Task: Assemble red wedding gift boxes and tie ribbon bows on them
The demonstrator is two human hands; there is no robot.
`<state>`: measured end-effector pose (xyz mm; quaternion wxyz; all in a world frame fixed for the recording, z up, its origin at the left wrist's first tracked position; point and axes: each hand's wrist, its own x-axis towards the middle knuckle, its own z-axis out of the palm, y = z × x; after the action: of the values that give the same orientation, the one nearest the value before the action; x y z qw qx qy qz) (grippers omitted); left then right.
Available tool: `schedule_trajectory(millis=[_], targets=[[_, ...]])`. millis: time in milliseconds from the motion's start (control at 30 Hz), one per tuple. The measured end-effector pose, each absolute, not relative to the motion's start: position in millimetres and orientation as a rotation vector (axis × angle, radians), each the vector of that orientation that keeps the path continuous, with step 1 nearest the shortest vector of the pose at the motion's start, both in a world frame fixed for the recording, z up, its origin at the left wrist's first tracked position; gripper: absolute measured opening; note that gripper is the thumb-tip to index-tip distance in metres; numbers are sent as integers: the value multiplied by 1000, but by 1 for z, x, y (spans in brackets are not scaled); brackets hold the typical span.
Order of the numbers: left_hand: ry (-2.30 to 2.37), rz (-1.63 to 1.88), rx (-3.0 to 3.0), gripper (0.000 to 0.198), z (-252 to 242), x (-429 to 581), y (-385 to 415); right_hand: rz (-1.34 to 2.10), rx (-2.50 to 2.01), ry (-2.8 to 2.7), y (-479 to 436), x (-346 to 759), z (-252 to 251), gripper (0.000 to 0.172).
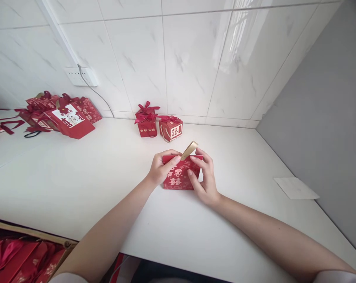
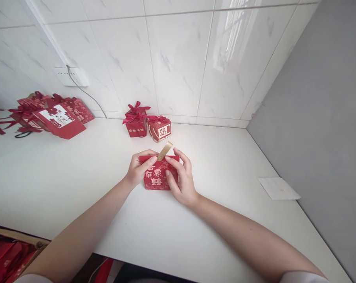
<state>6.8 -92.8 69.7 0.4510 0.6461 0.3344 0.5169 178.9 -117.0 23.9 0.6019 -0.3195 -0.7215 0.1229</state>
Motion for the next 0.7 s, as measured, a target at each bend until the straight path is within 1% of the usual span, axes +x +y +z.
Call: schedule_trajectory(millis=[200,333,533,700], targets=[[739,1282,1588,35,66,9,-95,250,-821,-1768,-119,178,23,52],[766,1266,1607,34,69,10,-97,211,-802,-1806,-120,179,28,51],[766,1262,1551,32,70,11,-98,239,-816,-1731,-123,177,27,58],[719,1246,1535,31,71,11,-97,194,-838,-1787,-124,180,34,56]])
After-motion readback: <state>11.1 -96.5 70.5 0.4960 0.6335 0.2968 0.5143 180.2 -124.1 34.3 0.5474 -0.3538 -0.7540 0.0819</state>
